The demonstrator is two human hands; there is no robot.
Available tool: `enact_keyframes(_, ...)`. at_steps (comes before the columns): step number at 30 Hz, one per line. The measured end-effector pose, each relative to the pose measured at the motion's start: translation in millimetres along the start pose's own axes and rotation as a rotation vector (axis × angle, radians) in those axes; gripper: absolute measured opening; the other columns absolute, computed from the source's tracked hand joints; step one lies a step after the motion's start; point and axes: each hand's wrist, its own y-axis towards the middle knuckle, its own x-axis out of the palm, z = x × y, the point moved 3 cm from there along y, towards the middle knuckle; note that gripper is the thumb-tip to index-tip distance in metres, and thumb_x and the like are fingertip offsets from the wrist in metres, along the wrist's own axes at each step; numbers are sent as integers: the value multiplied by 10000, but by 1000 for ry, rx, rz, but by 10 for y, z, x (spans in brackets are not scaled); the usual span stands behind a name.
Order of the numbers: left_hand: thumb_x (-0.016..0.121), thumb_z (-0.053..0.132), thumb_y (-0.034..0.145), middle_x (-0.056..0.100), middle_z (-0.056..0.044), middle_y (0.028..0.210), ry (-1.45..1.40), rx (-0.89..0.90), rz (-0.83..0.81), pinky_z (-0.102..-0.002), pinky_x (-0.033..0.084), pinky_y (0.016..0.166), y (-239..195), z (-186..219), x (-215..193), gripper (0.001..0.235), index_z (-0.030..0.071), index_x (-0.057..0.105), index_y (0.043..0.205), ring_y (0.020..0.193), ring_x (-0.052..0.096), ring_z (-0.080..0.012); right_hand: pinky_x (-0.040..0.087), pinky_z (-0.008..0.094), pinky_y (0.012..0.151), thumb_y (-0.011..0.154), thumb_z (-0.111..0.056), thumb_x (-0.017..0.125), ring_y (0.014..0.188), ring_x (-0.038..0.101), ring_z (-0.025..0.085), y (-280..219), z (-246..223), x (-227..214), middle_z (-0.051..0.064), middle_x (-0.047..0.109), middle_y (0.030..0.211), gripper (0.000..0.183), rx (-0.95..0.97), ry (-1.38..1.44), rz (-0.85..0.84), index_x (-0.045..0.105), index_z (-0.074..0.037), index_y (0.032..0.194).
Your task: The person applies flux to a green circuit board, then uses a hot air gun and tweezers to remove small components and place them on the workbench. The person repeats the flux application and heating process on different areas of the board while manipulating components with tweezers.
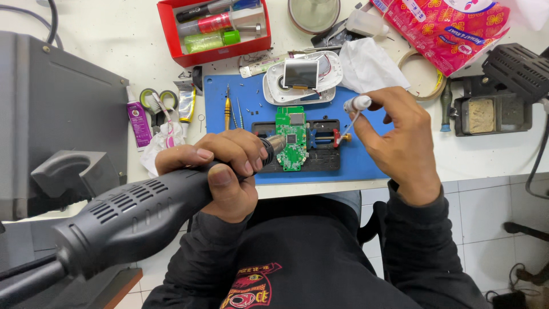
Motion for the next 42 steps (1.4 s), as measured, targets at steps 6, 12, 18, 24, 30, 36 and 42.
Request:
enact_keyframes(6, 663, 344, 1191, 509, -79, 680, -9, -49, -52, -400, 473, 523, -28, 36, 1, 288, 188, 421, 1202, 512, 485, -238, 637, 362, 1018, 975, 58, 763, 1179, 795, 272, -188, -216, -143, 181, 820, 1237, 196, 19, 321, -79, 726, 0, 1158)
enact_keyframes(12, 684, 285, 1169, 520, -104, 660, -43, -46, -37, -410, 467, 490, -115, -12, -27, 276, 141, 450, 1187, 482, 490, -258, 548, 319, 890, 1021, 12, 744, 1003, 642, 202, -285, -1, 173, 74, 696, 1116, 203, 0, 404, -219, 685, -52, 1205)
enact_keyframes(18, 644, 291, 1172, 510, -75, 668, 59, -121, -45, -387, 531, 532, -199, -17, -58, 285, 129, 410, 1195, 516, 516, -225, 530, 319, 880, 1031, -8, 736, 954, 620, 177, -297, -51, 256, 44, 733, 1091, 168, 11, 381, -344, 707, -65, 1187)
enact_keyframes(24, 655, 300, 1163, 498, -82, 691, 52, -193, -73, -392, 567, 565, -261, -23, -92, 286, 144, 418, 1197, 527, 537, -228, 614, 366, 984, 1026, -87, 842, 1031, 735, 227, -331, 37, 238, 128, 751, 1237, 337, -83, 336, -390, 737, -48, 1344)
enact_keyframes(30, 632, 266, 1169, 503, -86, 697, 60, -170, -87, -382, 557, 552, -266, -17, -105, 260, 136, 410, 1204, 523, 534, -225, 582, 358, 943, 1046, -139, 777, 992, 730, 204, -386, 6, 200, 55, 767, 1165, 221, -41, 224, -494, 723, -90, 1254)
enact_keyframes(36, 626, 277, 1174, 521, -79, 683, 103, -143, -67, -403, 554, 557, -245, 52, -88, 284, 131, 384, 1191, 524, 531, -241, 529, 346, 794, 1007, -129, 838, 842, 619, 186, -451, 59, 251, 35, 724, 1050, 237, -51, 215, -556, 736, -107, 1219)
enact_keyframes(42, 624, 249, 1161, 527, -73, 704, 68, -132, -54, -398, 539, 554, -265, 23, -124, 253, 140, 401, 1205, 525, 526, -226, 521, 340, 808, 1041, -205, 835, 907, 655, 211, -430, -14, 289, 73, 722, 1077, 234, -146, 198, -468, 777, -64, 1218)
